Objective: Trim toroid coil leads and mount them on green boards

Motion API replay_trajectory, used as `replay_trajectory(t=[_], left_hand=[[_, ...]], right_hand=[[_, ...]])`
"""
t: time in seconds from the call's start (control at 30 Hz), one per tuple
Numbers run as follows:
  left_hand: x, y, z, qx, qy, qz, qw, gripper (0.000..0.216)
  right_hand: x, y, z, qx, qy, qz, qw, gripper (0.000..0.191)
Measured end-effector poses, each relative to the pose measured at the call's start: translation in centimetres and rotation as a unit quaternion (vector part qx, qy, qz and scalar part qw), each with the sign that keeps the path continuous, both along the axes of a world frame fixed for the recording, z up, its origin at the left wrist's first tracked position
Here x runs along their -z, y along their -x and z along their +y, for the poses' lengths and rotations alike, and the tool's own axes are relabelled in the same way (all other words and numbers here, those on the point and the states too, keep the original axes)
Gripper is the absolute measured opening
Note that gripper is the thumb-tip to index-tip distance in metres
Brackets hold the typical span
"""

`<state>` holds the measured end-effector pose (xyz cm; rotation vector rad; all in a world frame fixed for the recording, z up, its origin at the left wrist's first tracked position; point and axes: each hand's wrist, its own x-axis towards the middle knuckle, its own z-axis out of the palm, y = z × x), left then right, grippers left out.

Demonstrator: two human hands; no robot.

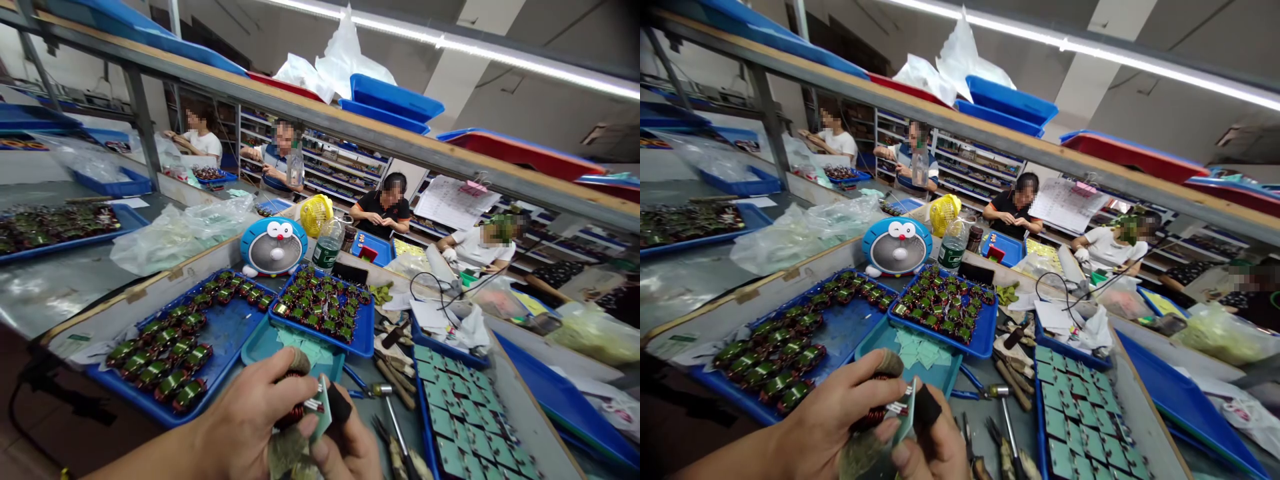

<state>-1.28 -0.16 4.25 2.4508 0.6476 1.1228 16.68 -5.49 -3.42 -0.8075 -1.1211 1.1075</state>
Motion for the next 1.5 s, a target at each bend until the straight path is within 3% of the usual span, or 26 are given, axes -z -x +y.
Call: replay_trajectory(t=[0.23,0.43,0.77,0.93,1.03,1.3,1.5], left_hand=[[-0.1,0.1,-0.4,0.010,0.018,-0.008,1.000,0.026],[-1.2,0.0,-1.6,-0.012,0.097,-0.004,0.995,0.015],[-0.7,-0.1,-2.1,0.000,0.098,0.022,0.995,0.017],[-1.9,-0.6,-2.8,0.013,0.160,-0.019,0.987,0.017],[-2.5,-0.7,-3.5,-0.009,0.198,-0.017,0.980,0.018],[-0.9,0.2,-3.2,0.020,0.076,0.025,0.997,0.012],[-1.5,0.6,-3.1,0.038,0.094,0.021,0.995,0.016]], right_hand=[[-1.7,-0.7,0.2,0.021,-0.031,-0.099,0.994,0.053],[-2.0,-0.2,0.3,0.024,-0.015,-0.111,0.993,0.047],[-1.1,-0.8,-0.8,0.044,-0.005,-0.130,0.990,0.052],[-0.7,-1.4,-1.6,0.099,-0.032,-0.186,0.977,0.047],[-0.7,-1.4,-1.9,0.091,-0.044,-0.189,0.977,0.049],[-0.5,-1.3,-2.4,0.086,-0.061,-0.211,0.972,0.045],[-0.5,-1.6,-2.5,0.058,-0.081,-0.219,0.971,0.049]])
